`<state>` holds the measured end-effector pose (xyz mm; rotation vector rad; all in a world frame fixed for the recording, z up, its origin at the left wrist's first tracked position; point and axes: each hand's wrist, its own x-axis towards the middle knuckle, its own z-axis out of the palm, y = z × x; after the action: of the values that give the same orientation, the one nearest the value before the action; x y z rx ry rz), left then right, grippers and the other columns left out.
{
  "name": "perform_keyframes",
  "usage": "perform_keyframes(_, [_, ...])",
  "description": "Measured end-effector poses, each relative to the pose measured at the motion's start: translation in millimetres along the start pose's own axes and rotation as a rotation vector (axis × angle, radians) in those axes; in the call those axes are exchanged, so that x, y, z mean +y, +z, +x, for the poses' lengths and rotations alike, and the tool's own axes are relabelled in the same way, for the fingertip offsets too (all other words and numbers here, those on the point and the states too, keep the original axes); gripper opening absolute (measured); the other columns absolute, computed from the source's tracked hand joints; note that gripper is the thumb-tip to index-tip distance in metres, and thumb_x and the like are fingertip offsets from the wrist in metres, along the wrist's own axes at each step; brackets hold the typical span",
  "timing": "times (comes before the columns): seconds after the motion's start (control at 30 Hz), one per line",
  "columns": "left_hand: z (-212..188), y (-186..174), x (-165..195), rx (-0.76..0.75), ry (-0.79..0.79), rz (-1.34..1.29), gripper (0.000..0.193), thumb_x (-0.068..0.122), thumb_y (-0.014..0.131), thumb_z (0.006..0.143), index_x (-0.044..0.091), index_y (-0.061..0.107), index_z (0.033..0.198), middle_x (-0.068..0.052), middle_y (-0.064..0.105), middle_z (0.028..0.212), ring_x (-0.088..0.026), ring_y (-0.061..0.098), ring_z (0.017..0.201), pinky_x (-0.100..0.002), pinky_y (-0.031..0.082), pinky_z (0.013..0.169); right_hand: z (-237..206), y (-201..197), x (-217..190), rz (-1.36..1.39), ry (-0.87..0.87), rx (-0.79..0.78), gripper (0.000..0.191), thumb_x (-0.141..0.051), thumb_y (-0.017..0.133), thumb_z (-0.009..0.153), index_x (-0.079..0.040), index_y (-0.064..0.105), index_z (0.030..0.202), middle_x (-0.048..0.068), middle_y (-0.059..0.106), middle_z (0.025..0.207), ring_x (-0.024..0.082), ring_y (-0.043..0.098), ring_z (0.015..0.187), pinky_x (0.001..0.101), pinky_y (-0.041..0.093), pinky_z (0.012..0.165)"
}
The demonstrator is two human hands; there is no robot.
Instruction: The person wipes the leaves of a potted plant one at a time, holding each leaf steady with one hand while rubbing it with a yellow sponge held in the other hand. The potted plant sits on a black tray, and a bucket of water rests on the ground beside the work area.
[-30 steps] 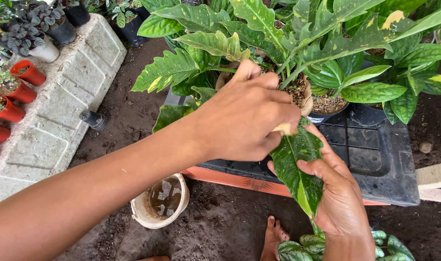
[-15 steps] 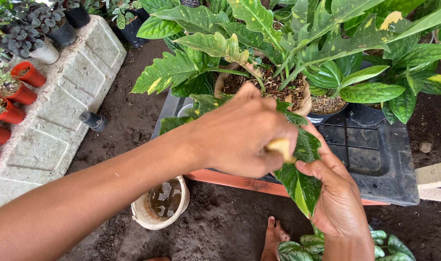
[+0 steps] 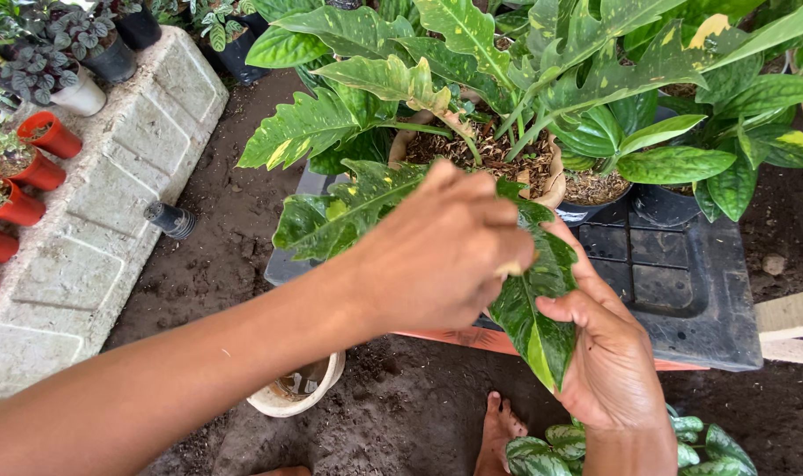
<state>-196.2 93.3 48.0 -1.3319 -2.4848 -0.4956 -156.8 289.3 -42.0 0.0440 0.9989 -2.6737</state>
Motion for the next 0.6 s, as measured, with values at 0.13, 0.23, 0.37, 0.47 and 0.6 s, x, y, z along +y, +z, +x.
perform_keyframes(0.13, [-5,-1,3,-0.179,-0.001,-0.163,0.014,0.006,0.073,0.069,0.010,0.073,0.082,-0.002,0.063,0.076,-0.020,0.050,0.077,-0.040,0.039,0.072,-2,-4,0,0.074,0.023,-0.057,0.082,0.010,0.045,0.085,-0.002,0.038,0.166,0.018,0.060,0.139,0.022,0.064,0.118,0.0393,0.052,0.101])
perform_keyframes(0.23, [-9,-3,4,0.014,0.004,-0.105,0.020,0.006,0.074,0.074,0.009,0.074,0.094,-0.002,0.062,0.085,-0.022,0.050,0.086,-0.039,0.041,0.078,-4,-6,0,0.084,0.039,-0.067,0.084,0.009,0.045,0.083,-0.004,0.037,0.166,0.018,0.060,0.140,0.023,0.065,0.119,0.0390,0.053,0.102])
perform_keyframes(0.37, [-11,2,10,0.020,0.031,0.020,0.024,0.005,0.073,0.070,0.009,0.074,0.094,-0.002,0.062,0.086,-0.023,0.049,0.085,-0.039,0.041,0.075,-3,-5,-1,0.116,0.042,-0.097,0.084,0.008,0.047,0.084,-0.004,0.035,0.166,0.019,0.058,0.143,0.024,0.064,0.121,0.0400,0.053,0.104])
perform_keyframes(0.47, [-22,-2,12,-0.032,0.063,-0.302,0.021,0.009,0.074,0.073,0.013,0.072,0.093,0.001,0.065,0.094,-0.021,0.053,0.092,-0.039,0.044,0.085,-4,-3,-3,0.176,0.025,-0.184,0.080,0.008,0.047,0.088,-0.004,0.031,0.166,0.019,0.055,0.148,0.026,0.062,0.124,0.0422,0.052,0.104])
perform_keyframes(0.6, [-26,1,18,0.102,-0.024,-0.091,0.025,0.006,0.074,0.078,0.012,0.076,0.101,-0.002,0.061,0.087,-0.021,0.051,0.086,-0.039,0.040,0.077,-3,1,-2,0.204,0.020,-0.140,0.084,0.010,0.047,0.087,-0.004,0.030,0.169,0.018,0.053,0.153,0.025,0.060,0.129,0.0395,0.051,0.108])
